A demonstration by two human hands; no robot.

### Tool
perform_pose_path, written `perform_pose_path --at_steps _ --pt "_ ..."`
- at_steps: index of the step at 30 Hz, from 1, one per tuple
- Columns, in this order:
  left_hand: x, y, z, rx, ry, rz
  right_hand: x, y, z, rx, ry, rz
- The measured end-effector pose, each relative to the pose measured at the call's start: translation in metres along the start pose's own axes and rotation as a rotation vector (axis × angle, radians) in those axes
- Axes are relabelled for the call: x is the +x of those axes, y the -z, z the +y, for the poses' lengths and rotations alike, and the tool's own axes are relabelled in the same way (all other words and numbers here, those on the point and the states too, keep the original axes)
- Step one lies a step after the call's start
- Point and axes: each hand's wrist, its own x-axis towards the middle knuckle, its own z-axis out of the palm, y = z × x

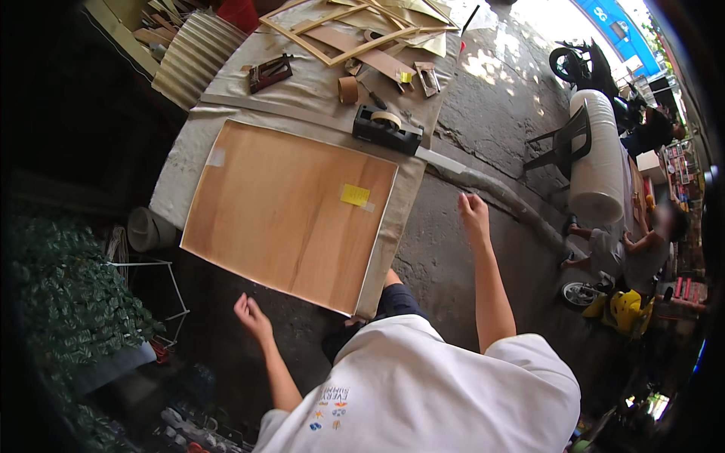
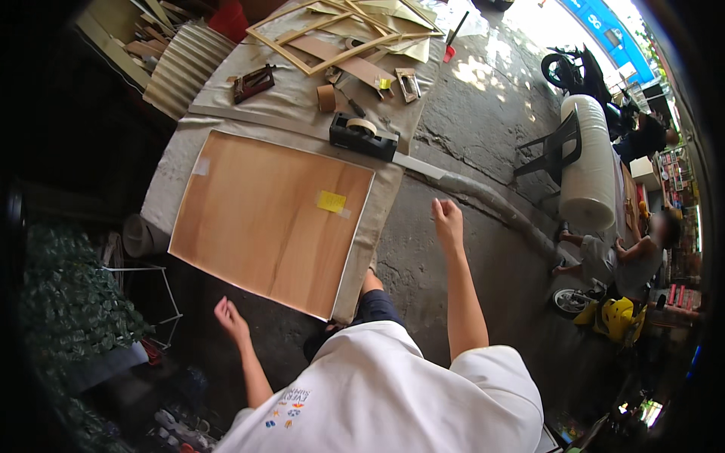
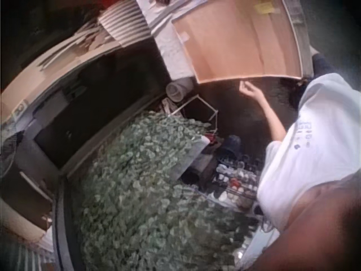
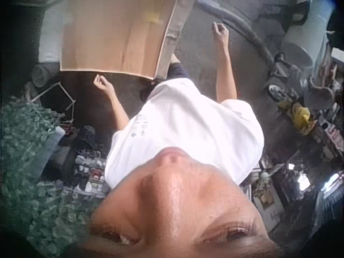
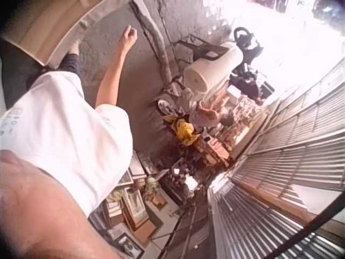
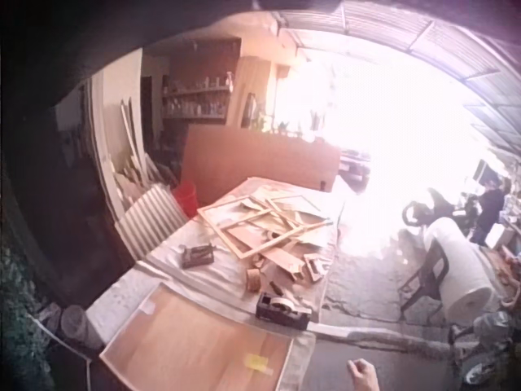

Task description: The person walks through a cluttered shop, picks up a framed painting, and places it on a workbench. They apply yellow tape to the back of the frame, then wrap the painting in a large sheet of brown paper and secure it with tape. The person then moves other frames and artwork around the shop.

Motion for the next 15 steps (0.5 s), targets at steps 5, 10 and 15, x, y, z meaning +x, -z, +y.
perform_pose_path --at_steps 5,10,15 --pt "-0.061 0.056 0.025 0.182 0.222 0.205 0.188 -0.086 -0.033 0.006 0.182 -0.09" --pt "-0.108 0.02 0.048 0.148 0.402 0.347 0.375 -0.176 -0.029 -0.106 0.137 0.031" --pt "-0.144 -0.075 0.094 0.182 0.368 0.158 0.405 -0.225 -0.063 -0.328 -0.01 -0.107"
